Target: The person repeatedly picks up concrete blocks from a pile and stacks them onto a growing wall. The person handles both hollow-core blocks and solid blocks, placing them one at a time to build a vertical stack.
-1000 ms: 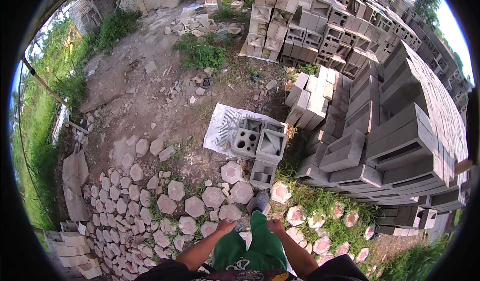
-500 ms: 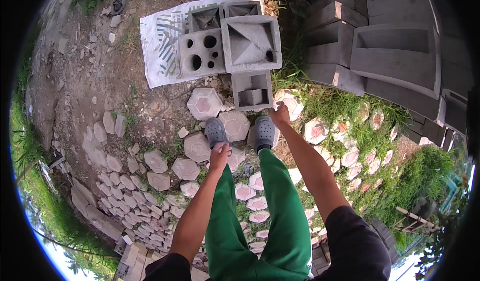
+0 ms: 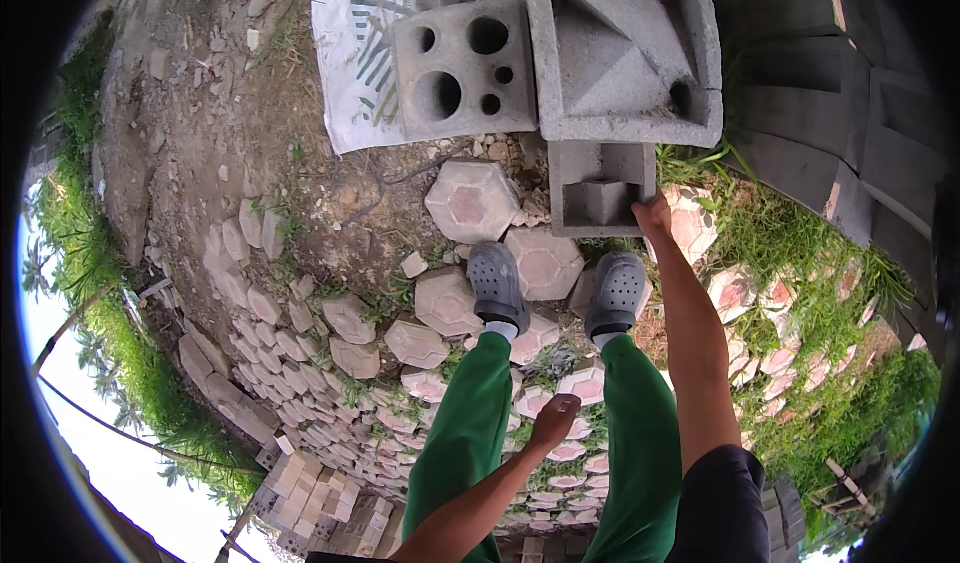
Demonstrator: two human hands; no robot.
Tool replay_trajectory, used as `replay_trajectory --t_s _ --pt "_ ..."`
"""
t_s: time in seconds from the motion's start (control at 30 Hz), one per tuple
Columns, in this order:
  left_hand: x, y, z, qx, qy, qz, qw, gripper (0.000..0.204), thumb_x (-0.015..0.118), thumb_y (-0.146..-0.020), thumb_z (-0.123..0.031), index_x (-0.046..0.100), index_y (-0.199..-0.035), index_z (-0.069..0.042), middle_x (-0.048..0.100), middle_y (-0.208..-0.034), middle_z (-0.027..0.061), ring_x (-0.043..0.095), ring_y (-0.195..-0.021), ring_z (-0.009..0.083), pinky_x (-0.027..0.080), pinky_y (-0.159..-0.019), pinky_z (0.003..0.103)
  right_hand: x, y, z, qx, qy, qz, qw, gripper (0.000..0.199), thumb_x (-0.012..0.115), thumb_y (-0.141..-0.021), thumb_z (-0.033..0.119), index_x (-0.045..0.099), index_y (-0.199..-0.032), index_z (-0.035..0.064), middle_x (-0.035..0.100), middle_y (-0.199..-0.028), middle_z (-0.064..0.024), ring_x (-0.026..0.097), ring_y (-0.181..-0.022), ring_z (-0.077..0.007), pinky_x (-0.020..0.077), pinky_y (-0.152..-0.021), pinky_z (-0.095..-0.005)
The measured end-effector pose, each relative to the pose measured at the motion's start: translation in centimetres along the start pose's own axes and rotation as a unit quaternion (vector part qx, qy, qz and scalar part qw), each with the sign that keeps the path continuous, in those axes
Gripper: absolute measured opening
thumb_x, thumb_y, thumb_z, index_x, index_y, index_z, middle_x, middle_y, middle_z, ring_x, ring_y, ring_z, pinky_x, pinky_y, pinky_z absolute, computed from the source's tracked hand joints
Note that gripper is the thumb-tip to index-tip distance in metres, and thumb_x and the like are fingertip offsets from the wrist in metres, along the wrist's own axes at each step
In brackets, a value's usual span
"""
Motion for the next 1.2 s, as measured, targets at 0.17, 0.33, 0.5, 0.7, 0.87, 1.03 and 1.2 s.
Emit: replay_trajectory --t_s 0.17,0.33,0.5,0.7,0.87,1.03,1.2 --pt "-2.7 3.9 -3.4 -0.038 -0.055 -0.004 0.998 0.037 0.056 -0.092 -0.031 0.056 -0.117 -0.003 0.067 -0.099 0.0080 0.065 -0.087 0.0158 0.051 -0.073 0.029 0.5 3.2 -0.4 0.040 0.021 -0.026 0.999 0.054 0.052 -0.071 0.009 0.048 -0.125 0.0118 0.065 -0.102 -0.0223 0.062 -0.096 -0.0404 0.0517 -0.080 -0.0480" --pt "-6.2 7.0 -5.3 0.092 -0.084 -0.090 0.988 0.047 0.056 -0.090 -0.044 0.062 -0.105 0.000 0.069 -0.088 0.0106 0.065 -0.077 0.0196 0.050 -0.069 0.033 0.0 13.3 4.0 0.319 0.099 -0.032 0.942 0.060 0.055 -0.076 0.019 0.041 -0.132 0.0031 0.056 -0.119 -0.0284 0.056 -0.110 -0.0411 0.0437 -0.097 -0.0483" --pt "-7.6 12.4 -11.6 0.088 0.041 -0.080 0.992 0.047 0.057 -0.089 -0.041 0.062 -0.107 0.001 0.069 -0.087 0.0125 0.066 -0.082 0.0244 0.050 -0.073 0.034 -6.0 25.1 6.5 0.427 -0.036 -0.008 0.904 0.048 0.059 -0.074 0.017 0.054 -0.118 -0.0023 0.064 -0.107 -0.0226 0.060 -0.106 -0.0347 0.0469 -0.093 -0.0409" --pt "-11.8 21.5 -23.5 0.274 -0.142 -0.238 0.921 0.050 0.052 -0.088 -0.049 0.066 -0.103 -0.003 0.070 -0.088 0.0127 0.066 -0.084 0.0297 0.050 -0.076 0.039 -18.6 38.9 14.7 0.311 -0.065 -0.001 0.948 0.047 0.060 -0.072 0.014 0.055 -0.116 -0.0028 0.063 -0.106 -0.0226 0.060 -0.104 -0.0341 0.0471 -0.090 -0.0404" --pt "-6.7 30.6 -30.2 0.004 -0.088 0.116 0.989 0.082 0.036 -0.088 -0.068 0.030 -0.145 -0.008 0.030 -0.149 0.0113 0.032 -0.135 0.0273 0.033 -0.106 0.037 -30.5 54.8 23.1 0.241 -0.112 -0.056 0.963 0.047 0.060 -0.070 0.011 0.055 -0.114 -0.0031 0.063 -0.106 -0.0226 0.061 -0.102 -0.0336 0.0472 -0.088 -0.0400" --pt "4.7 38.2 -29.8 0.098 -0.079 0.412 0.902 0.078 0.026 -0.093 -0.064 0.035 -0.142 -0.005 0.037 -0.145 0.0130 0.037 -0.131 0.0271 0.032 -0.107 0.036 -37.8 68.7 28.6 0.215 -0.249 -0.197 0.924 0.045 0.065 -0.066 0.005 0.059 -0.110 -0.0018 0.065 -0.102 -0.0193 0.064 -0.099 -0.0294 0.0490 -0.085 -0.0383" --pt "4.4 45.6 -34.3 0.129 -0.174 0.370 0.903 0.077 0.026 -0.093 -0.064 0.035 -0.142 -0.005 0.038 -0.144 0.0132 0.038 -0.130 0.0270 0.032 -0.107 0.036 -41.7 73.3 35.7 0.199 -0.176 -0.296 0.917 0.060 0.061 -0.066 0.008 0.051 -0.124 0.0013 0.064 -0.103 -0.0247 0.062 -0.099 -0.0376 0.0474 -0.088 -0.0416"
Point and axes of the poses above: each hand's wrist, its own y-axis away from the middle knuckle, its own x-axis out of the palm, z = x × y, the point moved 9 cm from there along -y, towards the middle knuckle
